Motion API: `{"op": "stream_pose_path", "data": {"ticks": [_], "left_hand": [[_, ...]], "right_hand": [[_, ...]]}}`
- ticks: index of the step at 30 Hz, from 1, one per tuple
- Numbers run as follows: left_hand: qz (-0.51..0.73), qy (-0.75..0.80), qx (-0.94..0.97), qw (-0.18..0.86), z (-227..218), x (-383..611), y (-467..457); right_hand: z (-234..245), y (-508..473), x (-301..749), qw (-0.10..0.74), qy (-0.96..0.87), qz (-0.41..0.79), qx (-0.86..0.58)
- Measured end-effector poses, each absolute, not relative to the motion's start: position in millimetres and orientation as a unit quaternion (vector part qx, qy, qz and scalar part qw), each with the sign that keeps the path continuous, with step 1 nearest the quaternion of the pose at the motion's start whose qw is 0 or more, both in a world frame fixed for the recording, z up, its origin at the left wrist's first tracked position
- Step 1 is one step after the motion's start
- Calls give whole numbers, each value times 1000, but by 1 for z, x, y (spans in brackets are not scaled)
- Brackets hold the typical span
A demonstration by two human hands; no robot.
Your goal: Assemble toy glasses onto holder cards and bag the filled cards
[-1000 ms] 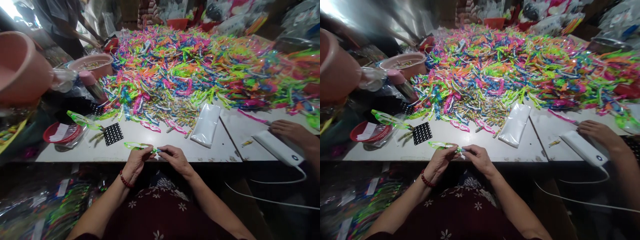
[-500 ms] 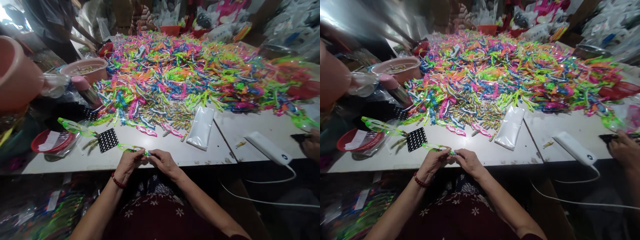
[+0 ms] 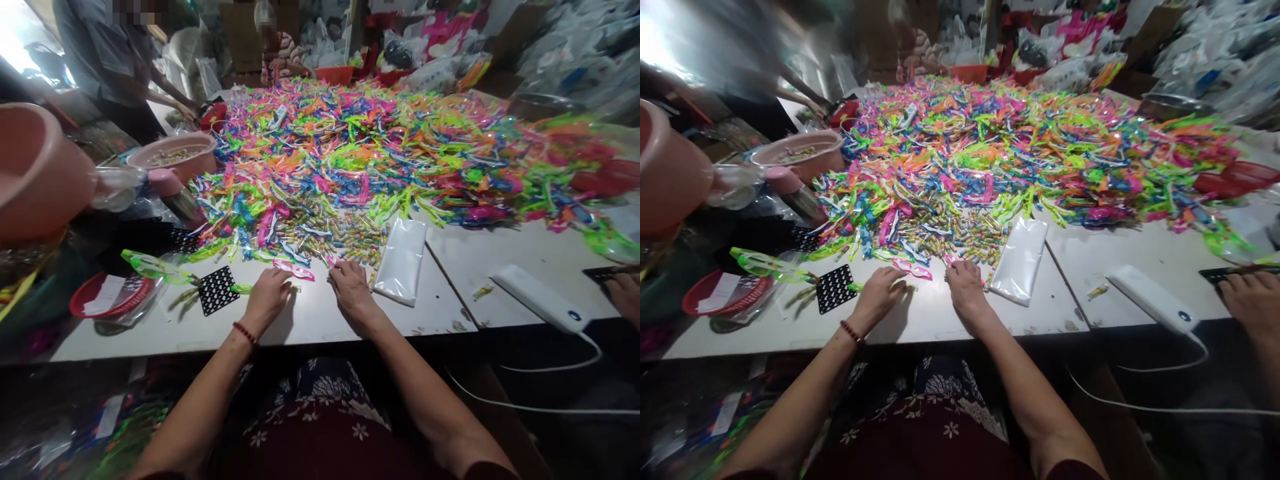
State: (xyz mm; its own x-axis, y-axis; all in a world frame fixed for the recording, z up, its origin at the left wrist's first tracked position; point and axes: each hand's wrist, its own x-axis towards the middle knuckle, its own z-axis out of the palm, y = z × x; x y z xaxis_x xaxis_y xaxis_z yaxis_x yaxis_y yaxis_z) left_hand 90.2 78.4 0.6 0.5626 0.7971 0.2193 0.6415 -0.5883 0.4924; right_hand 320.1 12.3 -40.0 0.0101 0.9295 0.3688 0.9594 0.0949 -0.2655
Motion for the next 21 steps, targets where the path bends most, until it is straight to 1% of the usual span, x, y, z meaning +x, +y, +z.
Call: {"op": "stream_pose_path", "data": {"ticks": [1,3,5,7,12,15,16,18,19,21], "left_hand": [[193,377,895,142,-1,104,87],[135,315,934,102,-8,126,105],[100,277,951,97,-17,140,121],[93,254,957,105,-24,147,134],[107,233,957,135,-27,152,148],[142,263,945,135,-19,154,146],[168,281,935,134,-14,156,143],[281,333,884,170,-4,160,133],[358,359,835,215,2,162,126],[495,387,698,344,12,166,109]], "right_hand": [[-41,10,319,255,-697,-22,-670],[-43,2,318,316,-674,13,-668],[-42,-8,317,381,-640,60,-664],[-39,-19,317,432,-602,116,-662],[-34,-35,314,497,-472,302,-662],[-35,-36,309,528,-421,354,-647],[-34,-36,307,540,-412,360,-640],[-31,-36,301,562,-390,382,-622],[-28,-36,298,572,-376,399,-610],[-20,-37,290,589,-348,440,-582]]}}
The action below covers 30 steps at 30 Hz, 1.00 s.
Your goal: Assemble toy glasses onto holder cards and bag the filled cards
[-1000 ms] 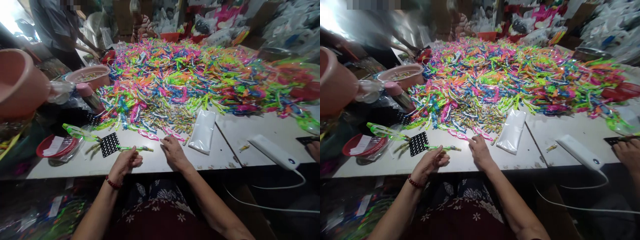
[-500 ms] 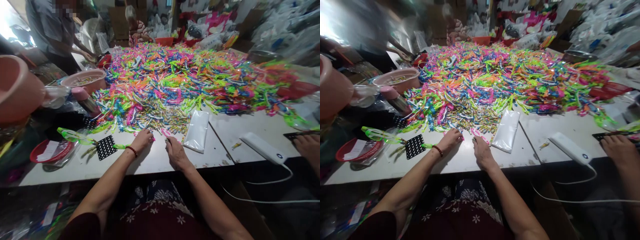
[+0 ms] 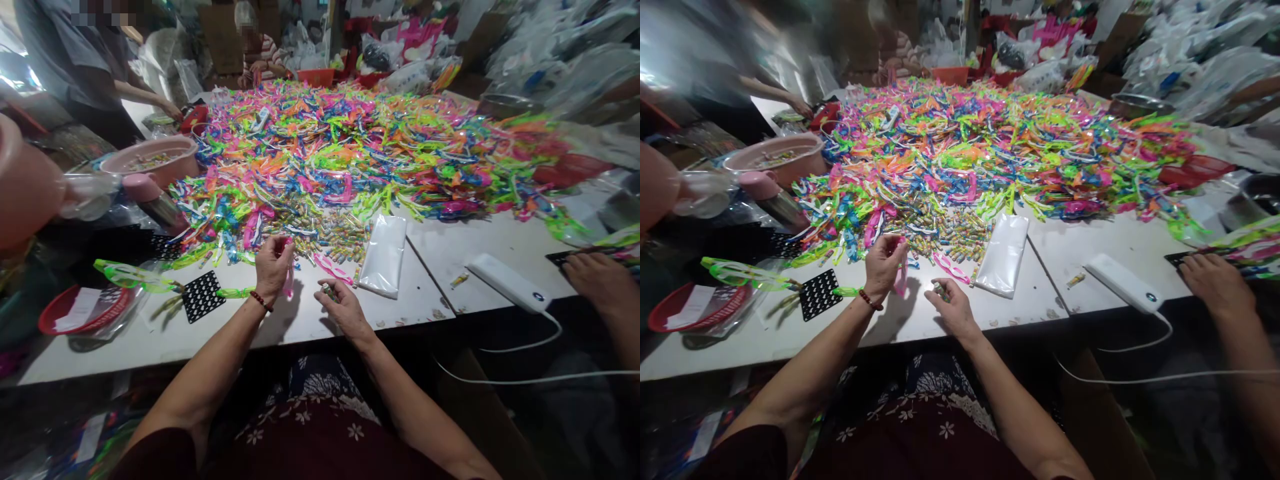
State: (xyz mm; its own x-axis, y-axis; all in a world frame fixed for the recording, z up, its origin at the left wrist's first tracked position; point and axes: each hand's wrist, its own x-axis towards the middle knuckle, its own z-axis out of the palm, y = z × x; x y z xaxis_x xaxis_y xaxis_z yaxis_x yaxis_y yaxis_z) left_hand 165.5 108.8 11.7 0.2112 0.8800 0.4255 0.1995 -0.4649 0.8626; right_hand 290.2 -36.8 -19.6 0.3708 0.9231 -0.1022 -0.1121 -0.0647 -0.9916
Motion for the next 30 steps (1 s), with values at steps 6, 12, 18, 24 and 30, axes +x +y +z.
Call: {"op": "stream_pose_path", "data": {"ticks": [6,12,18,24,30], "left_hand": [[580,394,474,532,21,165,61],[378,393,400,736,9,149,28],[433,455,301,718,4,137,23],[441,460,268,723,6,133,21],[434,451,273,731,6,131,17]], "right_hand": [[-5,-42,274,580,-309,517,-549],[-13,-45,276,564,-386,473,-555],[-12,-54,280,521,-468,400,-591],[-9,-60,279,514,-500,405,-567],[-15,-59,275,518,-468,426,-576]]}}
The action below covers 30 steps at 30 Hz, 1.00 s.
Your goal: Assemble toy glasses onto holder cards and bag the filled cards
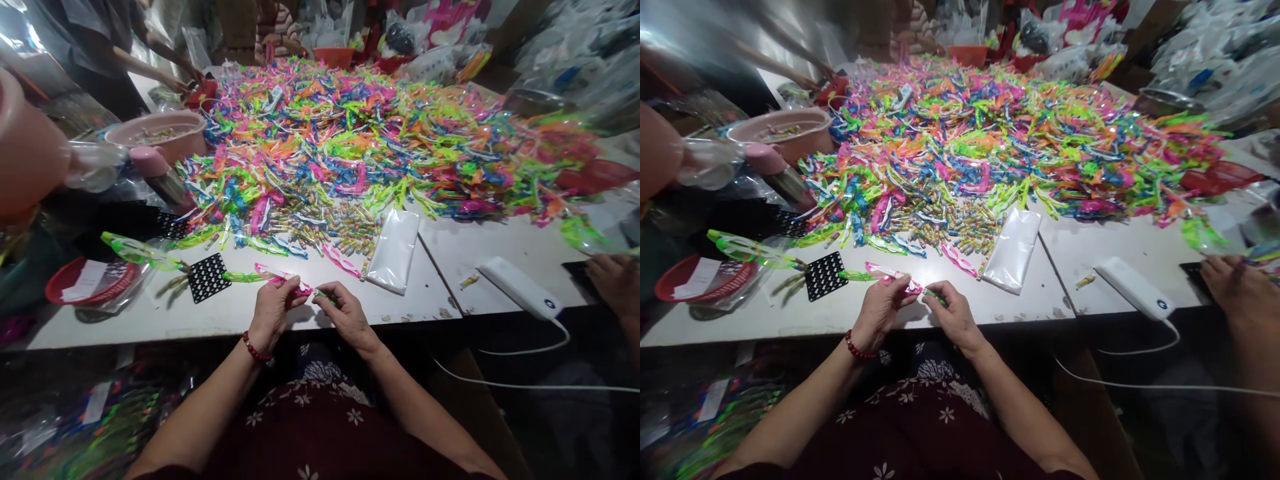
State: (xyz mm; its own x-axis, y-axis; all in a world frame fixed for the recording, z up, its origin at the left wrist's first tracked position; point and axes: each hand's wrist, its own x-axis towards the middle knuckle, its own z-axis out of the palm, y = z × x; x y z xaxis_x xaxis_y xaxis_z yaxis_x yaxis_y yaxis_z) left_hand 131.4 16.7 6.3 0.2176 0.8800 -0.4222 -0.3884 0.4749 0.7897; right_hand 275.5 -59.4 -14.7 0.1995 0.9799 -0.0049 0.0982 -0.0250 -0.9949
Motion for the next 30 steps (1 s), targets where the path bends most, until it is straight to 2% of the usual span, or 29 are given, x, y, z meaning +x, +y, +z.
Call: {"op": "stream_pose_path", "data": {"ticks": [7,16,23,30], "left_hand": [[431,450,270,734,4,132,16],[408,429,246,767,3,130,15],[436,404,313,741,-1,128,8],[454,416,235,752,-3,144,0]], "right_hand": [[-18,-59,274,540,-440,452,-557],[-22,-61,278,531,-484,386,-579],[-16,-64,278,524,-534,331,-576],[-16,-66,281,550,-518,299,-583]]}}
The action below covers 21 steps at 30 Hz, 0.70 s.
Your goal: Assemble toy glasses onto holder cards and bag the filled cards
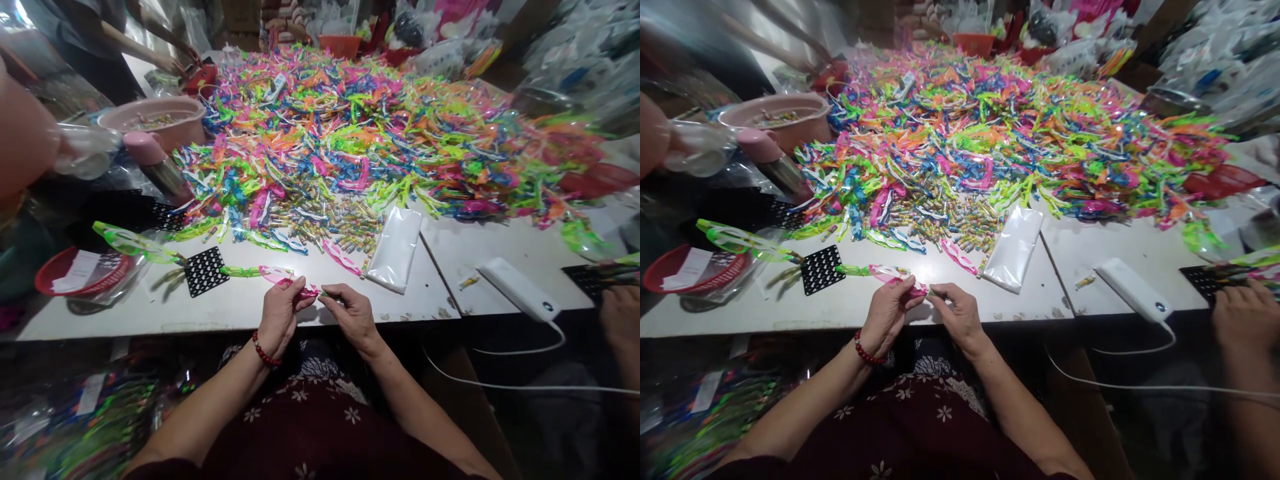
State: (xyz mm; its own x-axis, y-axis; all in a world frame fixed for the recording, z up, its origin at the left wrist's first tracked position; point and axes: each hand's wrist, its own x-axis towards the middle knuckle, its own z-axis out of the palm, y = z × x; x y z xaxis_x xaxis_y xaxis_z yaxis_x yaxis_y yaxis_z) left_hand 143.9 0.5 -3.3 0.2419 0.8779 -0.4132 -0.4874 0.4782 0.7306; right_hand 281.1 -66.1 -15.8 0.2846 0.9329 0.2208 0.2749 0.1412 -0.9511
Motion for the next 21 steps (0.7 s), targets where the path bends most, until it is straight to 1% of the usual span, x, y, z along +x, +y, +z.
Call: {"op": "stream_pose_path", "data": {"ticks": [6,12,14,18,21], "left_hand": [[445,439,215,751,-2,144,-2],[435,413,258,757,-1,139,-1],[432,420,260,755,2,138,-2],[437,428,254,750,7,136,-7],[447,435,280,729,6,132,-9]], "right_hand": [[-19,-67,282,552,-507,311,-585],[-17,-68,281,544,-445,391,-594],[-16,-69,281,543,-463,372,-594],[-15,-72,278,529,-548,284,-582],[-22,-71,272,515,-572,279,-575]]}}
